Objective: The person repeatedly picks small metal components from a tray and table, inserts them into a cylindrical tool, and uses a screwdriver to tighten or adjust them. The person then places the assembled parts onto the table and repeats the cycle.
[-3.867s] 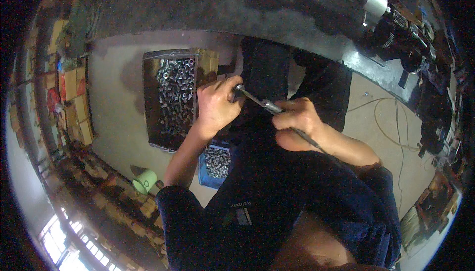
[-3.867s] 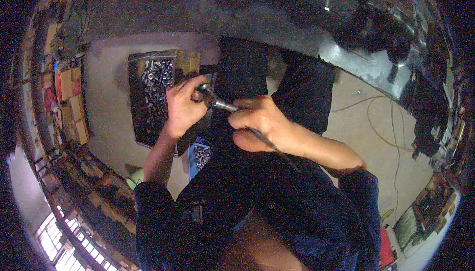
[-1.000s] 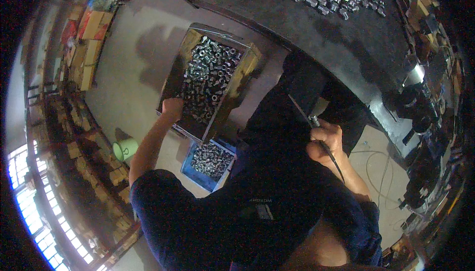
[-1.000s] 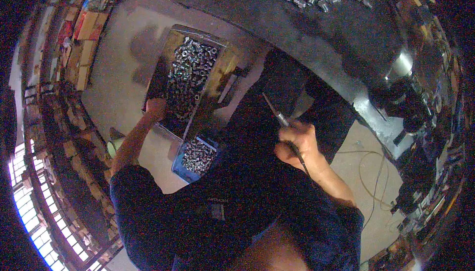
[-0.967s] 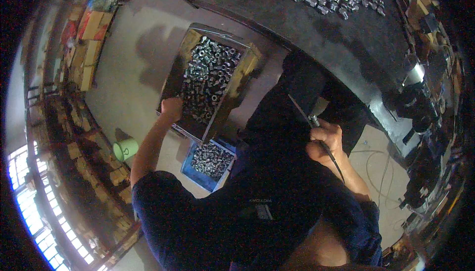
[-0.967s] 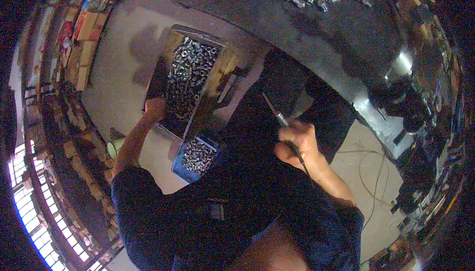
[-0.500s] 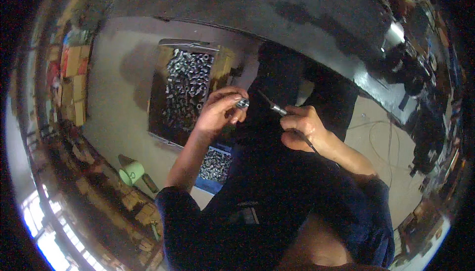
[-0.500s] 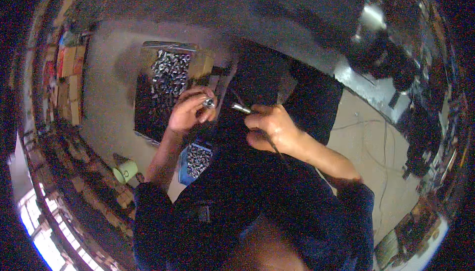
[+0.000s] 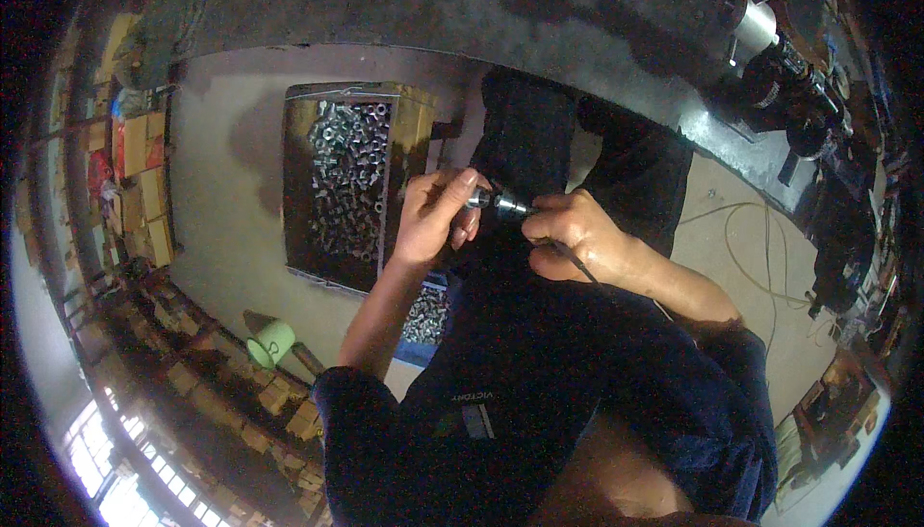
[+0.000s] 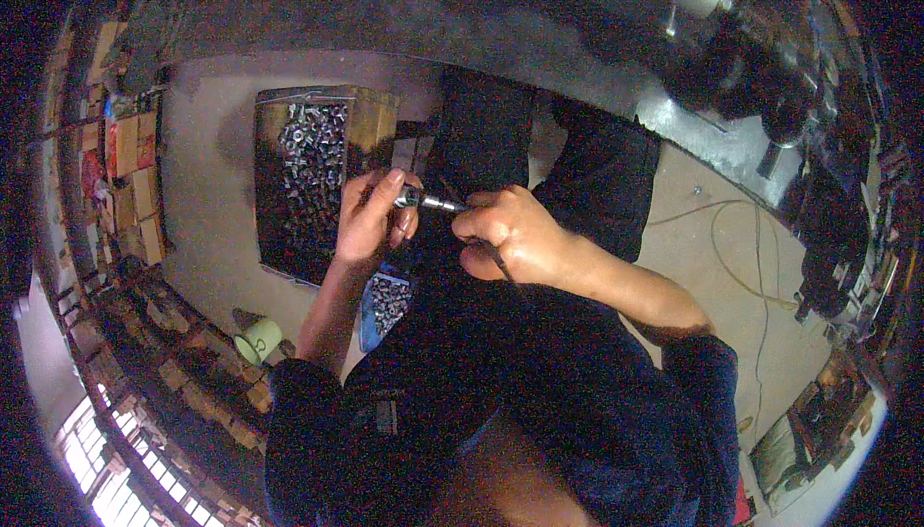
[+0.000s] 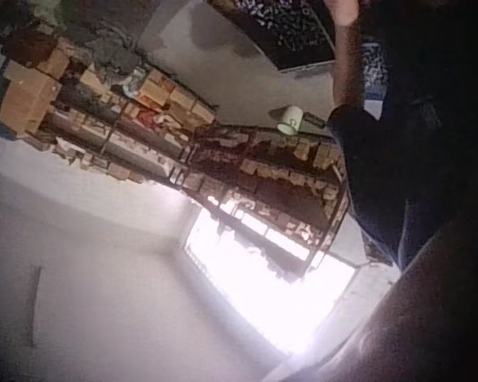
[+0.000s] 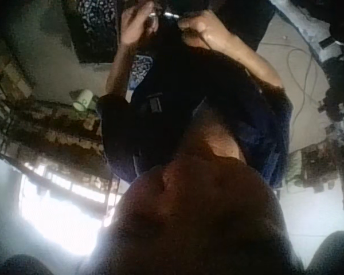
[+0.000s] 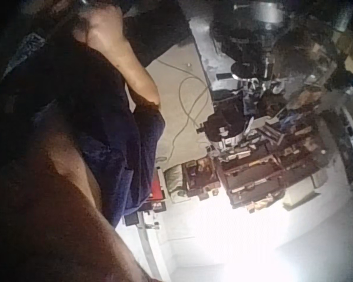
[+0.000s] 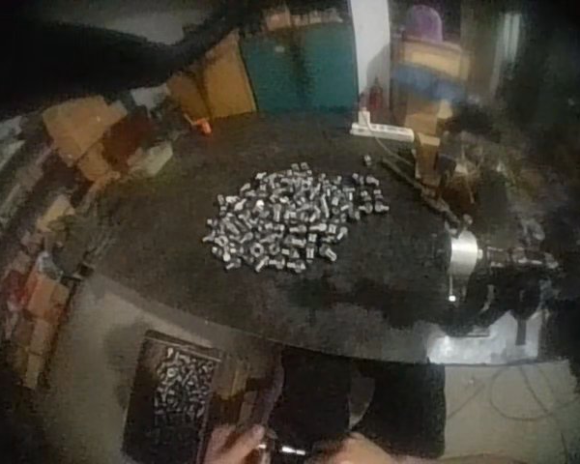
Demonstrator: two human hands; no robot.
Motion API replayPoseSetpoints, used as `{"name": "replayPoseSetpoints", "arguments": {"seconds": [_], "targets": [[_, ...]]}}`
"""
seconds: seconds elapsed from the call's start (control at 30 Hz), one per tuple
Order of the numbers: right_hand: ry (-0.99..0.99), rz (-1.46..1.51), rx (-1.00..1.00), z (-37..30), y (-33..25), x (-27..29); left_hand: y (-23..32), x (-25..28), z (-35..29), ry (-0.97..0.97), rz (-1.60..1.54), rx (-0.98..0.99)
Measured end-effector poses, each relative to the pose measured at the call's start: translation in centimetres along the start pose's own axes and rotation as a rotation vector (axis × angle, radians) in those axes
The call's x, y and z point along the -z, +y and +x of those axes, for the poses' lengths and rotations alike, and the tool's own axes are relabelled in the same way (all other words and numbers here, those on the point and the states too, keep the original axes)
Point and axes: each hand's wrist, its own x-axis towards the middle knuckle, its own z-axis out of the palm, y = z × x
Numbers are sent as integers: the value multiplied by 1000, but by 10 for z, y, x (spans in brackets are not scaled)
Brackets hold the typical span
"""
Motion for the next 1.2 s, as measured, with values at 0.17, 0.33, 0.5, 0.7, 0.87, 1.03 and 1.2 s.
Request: {"name": "replayPoseSetpoints", "arguments": {"seconds": [0.17,0.33,0.5,0.7,0.87,1.03,1.2], "targets": [[-39,-85,-50,1,-4,-3,11,-5,-1,-33,494,-415],[-5,-42,-70,-2,-6,1,12,-3,0,-174,227,-354],[66,-60,-59,-3,-4,0,18,-4,1,-196,140,-251],[60,-57,-27,-3,0,-3,4,-10,-2,-203,38,-168],[52,175,35,-1,6,-3,12,-2,2,-315,-39,-151],[137,157,22,-15,-1,15,23,16,13,71,111,-281],[322,99,328,-14,-25,30,4,21,21,352,836,-544]]}}
